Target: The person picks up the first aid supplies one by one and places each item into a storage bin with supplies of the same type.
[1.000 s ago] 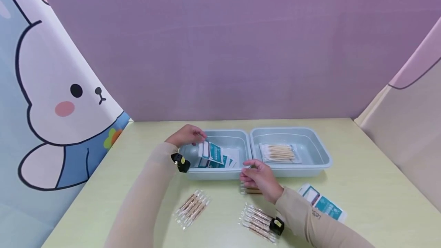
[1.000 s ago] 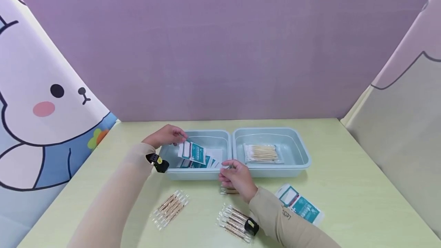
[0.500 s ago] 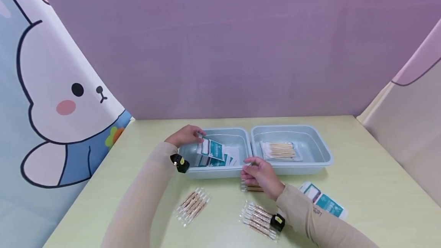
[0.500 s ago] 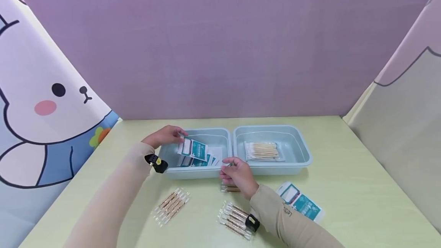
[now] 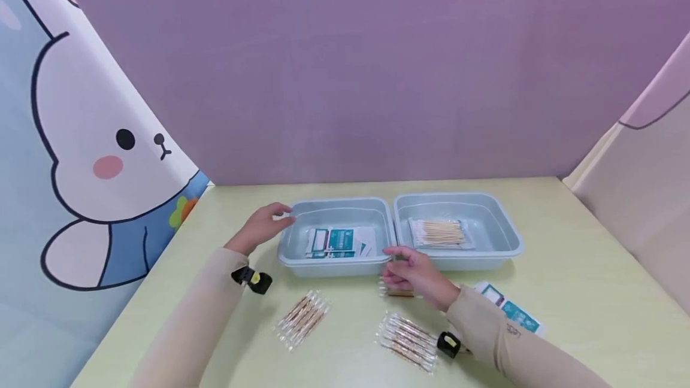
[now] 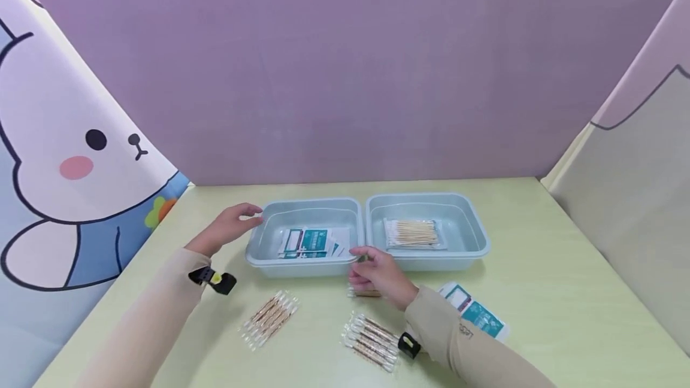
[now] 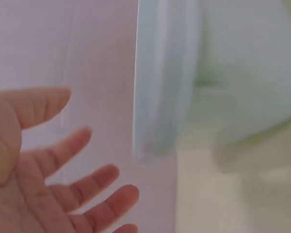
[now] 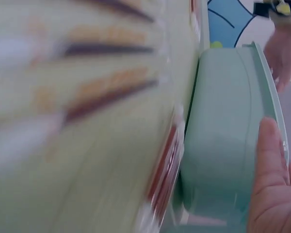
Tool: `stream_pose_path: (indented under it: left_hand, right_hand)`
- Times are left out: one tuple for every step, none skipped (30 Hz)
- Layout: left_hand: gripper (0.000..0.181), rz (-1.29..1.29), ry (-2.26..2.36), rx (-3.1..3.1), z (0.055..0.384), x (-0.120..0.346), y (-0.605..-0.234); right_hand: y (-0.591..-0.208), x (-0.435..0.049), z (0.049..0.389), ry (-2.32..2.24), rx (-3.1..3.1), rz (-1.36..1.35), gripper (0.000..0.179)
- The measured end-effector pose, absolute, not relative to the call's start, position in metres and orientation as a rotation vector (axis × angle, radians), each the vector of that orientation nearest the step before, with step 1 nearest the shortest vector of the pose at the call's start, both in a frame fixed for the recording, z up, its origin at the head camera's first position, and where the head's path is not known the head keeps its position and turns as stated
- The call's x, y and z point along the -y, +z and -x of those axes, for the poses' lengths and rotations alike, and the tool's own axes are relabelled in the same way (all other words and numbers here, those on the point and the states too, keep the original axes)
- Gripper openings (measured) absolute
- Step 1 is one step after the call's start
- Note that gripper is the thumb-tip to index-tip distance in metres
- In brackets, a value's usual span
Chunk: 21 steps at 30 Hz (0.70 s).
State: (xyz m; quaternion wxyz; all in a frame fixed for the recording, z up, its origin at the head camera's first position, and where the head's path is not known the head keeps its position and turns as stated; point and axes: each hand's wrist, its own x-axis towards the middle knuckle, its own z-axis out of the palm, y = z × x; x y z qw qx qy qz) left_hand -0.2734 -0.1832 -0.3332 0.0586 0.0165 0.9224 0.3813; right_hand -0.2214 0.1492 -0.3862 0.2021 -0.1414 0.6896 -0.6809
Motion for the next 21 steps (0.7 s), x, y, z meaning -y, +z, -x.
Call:
stream_pose_path:
  left_hand:
    - [0.046, -0.027, 1.170, -2.813, 0.269, 0.186, -0.335]
    - [0.046, -0.001, 1.186, -2.822, 0.264, 0.188, -0.338]
    - [0.047, 0.026, 1.197, -2.828, 0.259, 0.190, -0.339]
    - [0.049, 0.054, 1.205, -2.829, 0.254, 0.191, -0.341]
    - [0.051, 0.078, 1.200, -2.831, 0.250, 0.193, -0.343]
    - [0.052, 0.094, 1.206, -2.826, 0.246, 0.194, -0.345]
    - [0.053, 0.104, 1.219, -2.810, 0.242, 0.194, -0.347]
    - [0.054, 0.119, 1.234, -2.783, 0.240, 0.195, -0.348]
    - [0.055, 0.129, 1.250, -2.751, 0.237, 0.195, -0.350]
    - [0.055, 0.135, 1.269, -2.715, 0.235, 0.195, -0.351]
    - [0.056, 0.137, 1.293, -2.674, 0.234, 0.195, -0.352]
    - [0.057, 0.136, 1.326, -2.628, 0.232, 0.195, -0.354]
    - [0.057, 0.139, 1.358, -2.584, 0.231, 0.195, -0.355]
    - [0.057, 0.145, 1.390, -2.543, 0.230, 0.195, -0.357]
    - [0.058, 0.147, 1.428, -2.504, 0.228, 0.195, -0.358]
    - [0.059, 0.141, 1.473, -2.464, 0.226, 0.195, -0.360]
    - [0.059, 0.136, 1.521, -2.421, 0.225, 0.196, -0.361]
    - [0.060, 0.136, 1.570, -2.379, 0.223, 0.197, -0.363]
    - [0.060, 0.138, 1.618, -2.340, 0.221, 0.198, -0.366]
    - [0.060, 0.136, 1.661, -2.307, 0.219, 0.198, -0.368]
    - [0.061, 0.132, 1.698, -2.280, 0.217, 0.199, -0.370]
  right_hand:
    - [-0.385, -0.153, 0.221, -1.873, -1.942, 0.411, 0.044]
    - [-0.384, -0.158, 0.221, -1.842, -1.962, 0.427, 0.043]
    - [-0.383, -0.164, 0.220, -1.814, -1.981, 0.442, 0.043]
    - [-0.382, -0.169, 0.219, -1.791, -1.990, 0.466, 0.043]
    - [-0.381, -0.175, 0.219, -1.769, -2.002, 0.494, 0.043]
    - [-0.379, -0.181, 0.218, -1.747, -2.016, 0.519, 0.044]
    - [-0.378, -0.187, 0.217, -1.726, -2.027, 0.540, 0.045]
    - [-0.377, -0.193, 0.216, -1.700, -2.042, 0.569, 0.045]
    - [-0.375, -0.199, 0.216, -1.678, -2.055, 0.591, 0.046]
    - [-0.374, -0.205, 0.216, -1.653, -2.071, 0.616, 0.045]
    - [-0.373, -0.211, 0.215, -1.628, -2.095, 0.629, 0.045]
    - [-0.372, -0.216, 0.215, -1.599, -2.121, 0.638, 0.044]
    - [-0.371, -0.222, 0.215, -1.573, -2.147, 0.640, 0.043]
    - [-0.370, -0.229, 0.215, -1.544, -2.177, 0.649, 0.042]
    - [-0.369, -0.235, 0.215, -1.524, -2.201, 0.641, 0.041]
    - [-0.368, -0.241, 0.215, -1.504, -2.221, 0.632, 0.040]
    - [-0.368, -0.247, 0.215, -1.489, -2.239, 0.619, 0.038]
    - [-0.368, -0.253, 0.215, -1.469, -2.260, 0.610, 0.037]
    - [-0.368, -0.258, 0.215, -1.454, -2.276, 0.603, 0.035]
    - [-0.369, -0.264, 0.214, -1.434, -2.293, 0.608, 0.034]
    - [-0.370, -0.269, 0.214, -1.414, -2.310, 0.605, 0.032]
